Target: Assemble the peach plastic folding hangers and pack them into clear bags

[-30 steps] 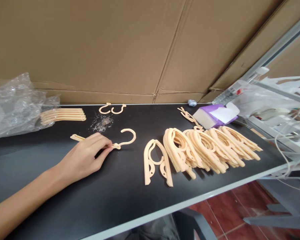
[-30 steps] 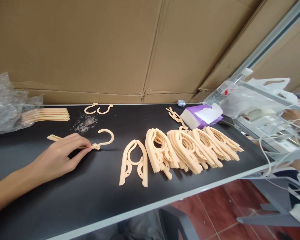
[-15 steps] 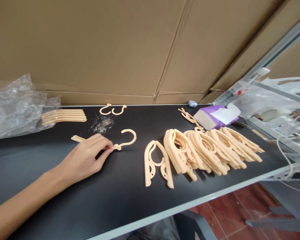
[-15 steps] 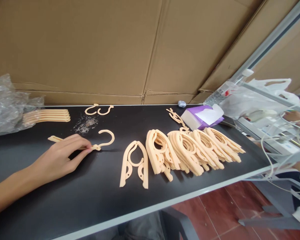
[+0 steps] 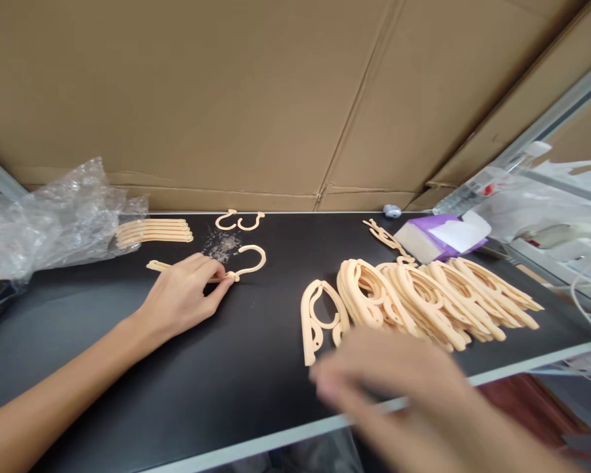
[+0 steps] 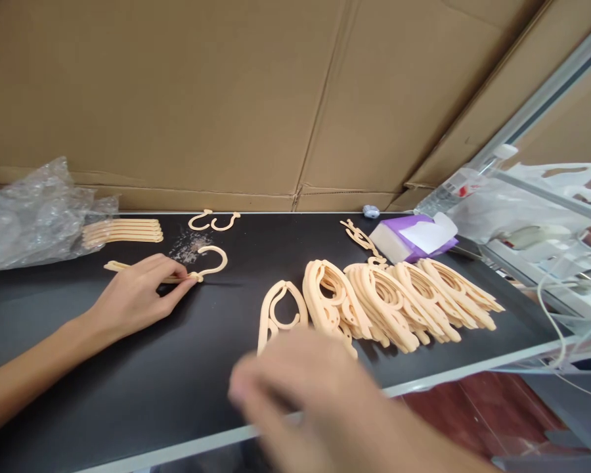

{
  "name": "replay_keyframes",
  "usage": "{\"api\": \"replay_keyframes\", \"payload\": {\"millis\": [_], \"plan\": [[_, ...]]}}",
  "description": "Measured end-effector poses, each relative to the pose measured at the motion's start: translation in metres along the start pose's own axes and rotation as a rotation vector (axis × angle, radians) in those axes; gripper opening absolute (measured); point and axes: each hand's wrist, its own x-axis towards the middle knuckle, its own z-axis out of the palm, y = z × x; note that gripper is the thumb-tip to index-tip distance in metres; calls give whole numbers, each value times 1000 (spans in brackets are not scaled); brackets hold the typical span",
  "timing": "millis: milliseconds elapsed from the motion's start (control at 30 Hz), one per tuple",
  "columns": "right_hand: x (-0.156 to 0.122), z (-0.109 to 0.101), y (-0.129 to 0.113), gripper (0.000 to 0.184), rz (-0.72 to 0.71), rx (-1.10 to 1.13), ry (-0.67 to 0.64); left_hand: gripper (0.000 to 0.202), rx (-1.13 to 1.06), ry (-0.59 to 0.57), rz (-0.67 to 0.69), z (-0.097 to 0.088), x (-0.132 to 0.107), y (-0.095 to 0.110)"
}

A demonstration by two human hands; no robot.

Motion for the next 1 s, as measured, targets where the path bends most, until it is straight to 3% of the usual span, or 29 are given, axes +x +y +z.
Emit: {"api": "replay_keyframes", "payload": {"millis": [33,67,167,267,367,567,767,900,1000], "plan": [[17,-17,15,24,159,-86,150,28,-7,-4,0,1,0,1],[36,-32,32,23,232,-177,206,29,-14,-6,5,1,0,2],[105,-56,86,24,282,-489,145,28,-24,0,26,3,-2,4],[160,-51,129,42,329,-685,-13,22,-23,40,51,4,-4,5],[188,-37,151,57,346,-725,-94,26,-38,92,97,7,-5,4],[192,-29,165,49,356,-739,-122,18,-119,72,93,9,-3,3],[184,-34,161,35,316,-740,-124,16,-104,62,84,5,-3,5],[173,-54,158,38,385,-787,-113,15,-109,68,92,5,-3,4],[158,-85,164,37,590,-877,-100,15,-106,70,96,6,-2,4]]}}
